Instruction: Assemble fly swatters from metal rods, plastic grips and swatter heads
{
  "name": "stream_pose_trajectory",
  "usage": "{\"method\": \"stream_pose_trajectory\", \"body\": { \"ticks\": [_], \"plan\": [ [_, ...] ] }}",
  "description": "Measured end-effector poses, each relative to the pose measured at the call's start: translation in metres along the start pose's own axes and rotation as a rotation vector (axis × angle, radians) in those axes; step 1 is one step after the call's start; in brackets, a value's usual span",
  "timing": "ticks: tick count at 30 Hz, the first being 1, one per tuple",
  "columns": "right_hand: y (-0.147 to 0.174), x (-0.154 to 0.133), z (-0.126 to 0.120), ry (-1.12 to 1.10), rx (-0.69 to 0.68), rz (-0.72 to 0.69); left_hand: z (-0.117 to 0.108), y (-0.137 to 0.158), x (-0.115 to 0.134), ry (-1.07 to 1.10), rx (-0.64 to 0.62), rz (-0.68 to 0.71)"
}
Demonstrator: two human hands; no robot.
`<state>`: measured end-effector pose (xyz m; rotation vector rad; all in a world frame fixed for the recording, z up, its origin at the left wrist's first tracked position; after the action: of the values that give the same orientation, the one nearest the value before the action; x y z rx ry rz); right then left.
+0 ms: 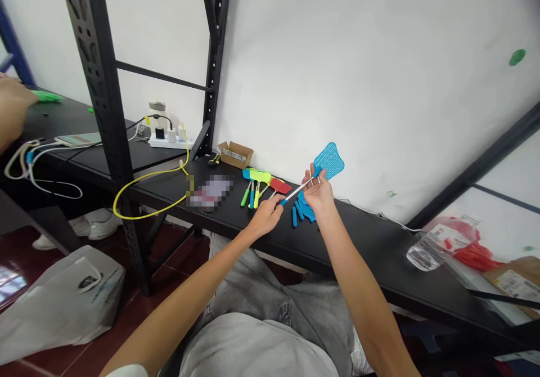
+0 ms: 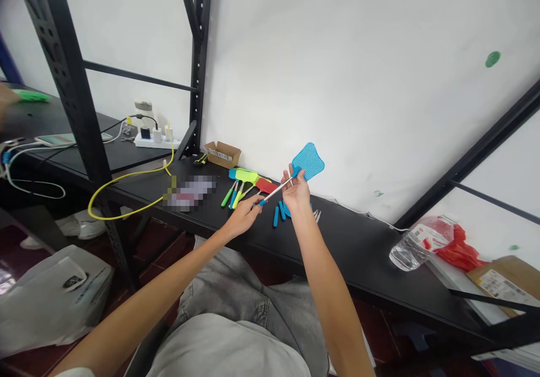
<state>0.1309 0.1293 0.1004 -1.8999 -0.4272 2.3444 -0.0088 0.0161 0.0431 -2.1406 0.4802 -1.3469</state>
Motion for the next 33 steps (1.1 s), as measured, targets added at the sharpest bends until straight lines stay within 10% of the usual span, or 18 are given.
{"method": "stream_pose_trajectory", "body": {
  "ticks": [18, 28, 33],
  "plan": [
    [0.014, 0.031, 0.013, -0.056, -0.061, 0.125, -0.001, 0.002, 0.007, -0.098, 0.006, 0.083],
    [0.026, 0.047, -0.023, 1.317, -0.04, -0.033, 0.006, 0.01, 0.007, -0.763, 0.073, -0.006],
    [0.034, 0.056, -0.028, 1.598, -0.082, 0.0, 0.009, 0.01, 0.003, -0.923, 0.017, -0.062]
  ]
}}
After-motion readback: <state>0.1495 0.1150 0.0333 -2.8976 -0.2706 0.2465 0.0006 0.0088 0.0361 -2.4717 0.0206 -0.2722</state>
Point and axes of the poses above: each hand's wrist, its own y-axis away from the middle knuckle, its own z-axis out of the palm, x = y × z, the point moved 9 cm from there along -y, towards the middle knuckle, and after that the axes turned 5 degrees about z, right-handed, at the moved point
